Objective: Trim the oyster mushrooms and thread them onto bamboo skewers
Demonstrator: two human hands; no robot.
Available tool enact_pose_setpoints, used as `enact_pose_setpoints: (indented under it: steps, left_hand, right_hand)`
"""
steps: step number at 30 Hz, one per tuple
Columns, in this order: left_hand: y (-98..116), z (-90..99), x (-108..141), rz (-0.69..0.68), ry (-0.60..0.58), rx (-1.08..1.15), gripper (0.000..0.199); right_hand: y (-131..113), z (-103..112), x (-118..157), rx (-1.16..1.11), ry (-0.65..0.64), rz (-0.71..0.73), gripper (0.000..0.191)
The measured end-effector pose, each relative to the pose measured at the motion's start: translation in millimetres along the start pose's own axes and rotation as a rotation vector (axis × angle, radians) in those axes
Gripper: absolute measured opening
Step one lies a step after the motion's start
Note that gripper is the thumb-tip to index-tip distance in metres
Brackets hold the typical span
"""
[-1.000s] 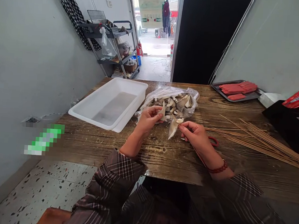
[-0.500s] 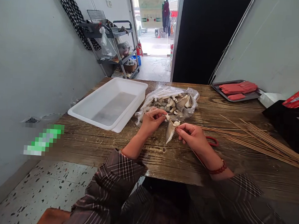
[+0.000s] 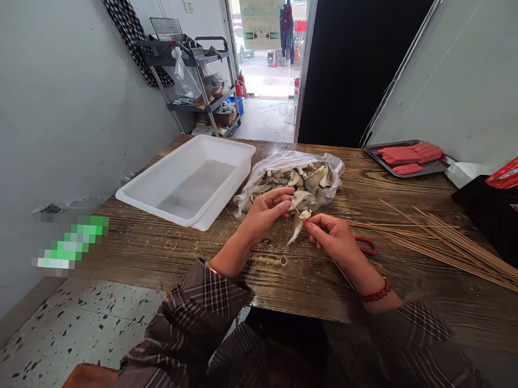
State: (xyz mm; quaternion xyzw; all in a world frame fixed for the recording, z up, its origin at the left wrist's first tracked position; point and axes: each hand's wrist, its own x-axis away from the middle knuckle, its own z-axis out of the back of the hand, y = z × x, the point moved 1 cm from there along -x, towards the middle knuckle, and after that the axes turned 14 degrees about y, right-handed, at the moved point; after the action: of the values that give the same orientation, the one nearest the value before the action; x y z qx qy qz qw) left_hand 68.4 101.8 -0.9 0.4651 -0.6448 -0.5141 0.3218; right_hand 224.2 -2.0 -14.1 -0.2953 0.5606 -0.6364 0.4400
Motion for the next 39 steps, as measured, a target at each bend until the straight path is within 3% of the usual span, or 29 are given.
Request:
enact_pose_setpoints:
  steps: [3, 8, 14, 22, 32, 39]
  left_hand:
    - [-3.3, 1.5, -3.2, -0.026, 0.022, -0.017, 0.049]
    - [-5.4, 4.5, -5.5, -0.108, 0.135, -0.065, 0.038]
    - [-3.8, 4.2, -3.8, -0.203, 0.188, -0.151, 0.033]
    - [-3.7, 4.3, -4.2, -0.447, 0.217, -0.428, 0.005]
    - [0.9, 3.1, -2.1, -0.8, 0.138, -0.594, 0.011]
    - [2.2, 0.9, 1.6, -0.833, 0.094, -0.623, 0.012]
  right_hand:
    - [0.3, -0.1, 0.2, 0.003, 0.004, 0.003, 0.031]
    - [-0.4, 0.9, 1.6, 0.026, -0.02, 0.027, 0.03]
    - [0.9, 1.0, 1.3, 0.022, 0.005, 0.003, 0.03]
    - [5.5, 1.4, -0.3, 0.002, 0.039, -0.02, 0.031]
    - [5.0, 0.3, -1.7, -0.005, 0.025, -0.039, 0.032]
    - [7.4, 0.8, -2.1, -0.019, 0.006, -0.02, 0.033]
